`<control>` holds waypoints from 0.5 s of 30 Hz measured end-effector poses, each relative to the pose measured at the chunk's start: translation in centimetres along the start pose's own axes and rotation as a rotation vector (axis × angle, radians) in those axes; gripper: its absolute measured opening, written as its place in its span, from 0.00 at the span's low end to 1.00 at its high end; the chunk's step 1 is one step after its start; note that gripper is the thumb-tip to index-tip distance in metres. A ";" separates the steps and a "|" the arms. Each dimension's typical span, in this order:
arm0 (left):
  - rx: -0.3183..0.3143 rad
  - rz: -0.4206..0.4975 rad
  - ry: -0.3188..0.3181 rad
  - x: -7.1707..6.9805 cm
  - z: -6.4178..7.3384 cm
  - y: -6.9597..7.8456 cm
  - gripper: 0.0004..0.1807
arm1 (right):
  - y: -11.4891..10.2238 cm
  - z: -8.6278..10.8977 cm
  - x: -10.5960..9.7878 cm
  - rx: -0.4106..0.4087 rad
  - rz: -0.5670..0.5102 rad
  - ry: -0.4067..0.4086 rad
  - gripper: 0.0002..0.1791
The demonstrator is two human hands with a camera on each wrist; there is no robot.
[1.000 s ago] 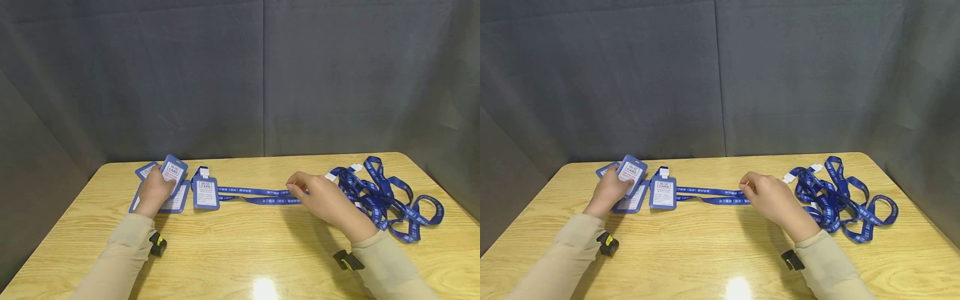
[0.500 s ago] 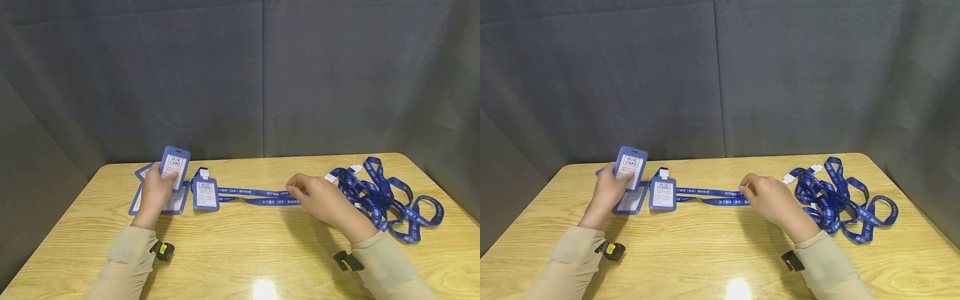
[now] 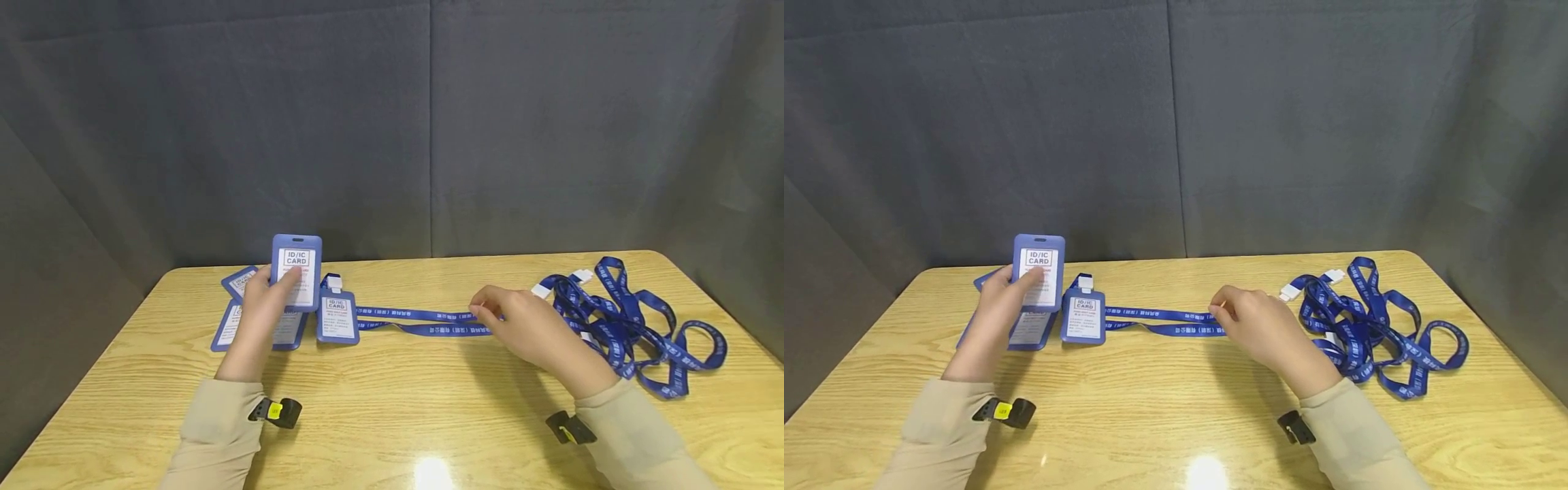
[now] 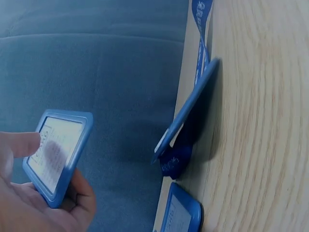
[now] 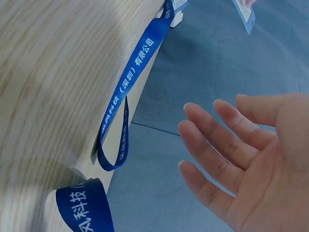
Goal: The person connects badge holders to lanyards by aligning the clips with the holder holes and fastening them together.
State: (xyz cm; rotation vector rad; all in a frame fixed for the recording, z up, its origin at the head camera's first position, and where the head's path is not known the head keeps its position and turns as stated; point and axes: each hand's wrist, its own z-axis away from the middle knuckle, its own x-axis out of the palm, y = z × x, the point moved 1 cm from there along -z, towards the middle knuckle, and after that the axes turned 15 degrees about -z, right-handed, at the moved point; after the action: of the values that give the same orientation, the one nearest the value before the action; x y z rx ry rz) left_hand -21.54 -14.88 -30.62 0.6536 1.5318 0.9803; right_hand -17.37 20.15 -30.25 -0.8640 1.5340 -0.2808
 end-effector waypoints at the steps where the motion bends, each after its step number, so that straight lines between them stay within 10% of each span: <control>1: 0.003 0.007 -0.007 0.1 0.1 0.1 0.29 | 0.1 0.1 0.0 0.005 -0.004 -0.004 0.10; 15: 0.136 -0.045 -0.083 1.9 1.4 1.6 0.25 | 0.2 0.0 -0.2 0.012 -0.009 -0.017 0.10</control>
State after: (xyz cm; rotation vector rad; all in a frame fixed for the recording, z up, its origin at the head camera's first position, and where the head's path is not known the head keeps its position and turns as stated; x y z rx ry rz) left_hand -20.74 -12.17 -30.22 0.7438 1.5431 0.8107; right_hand -17.48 20.42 -30.25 -0.8615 1.5120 -0.2884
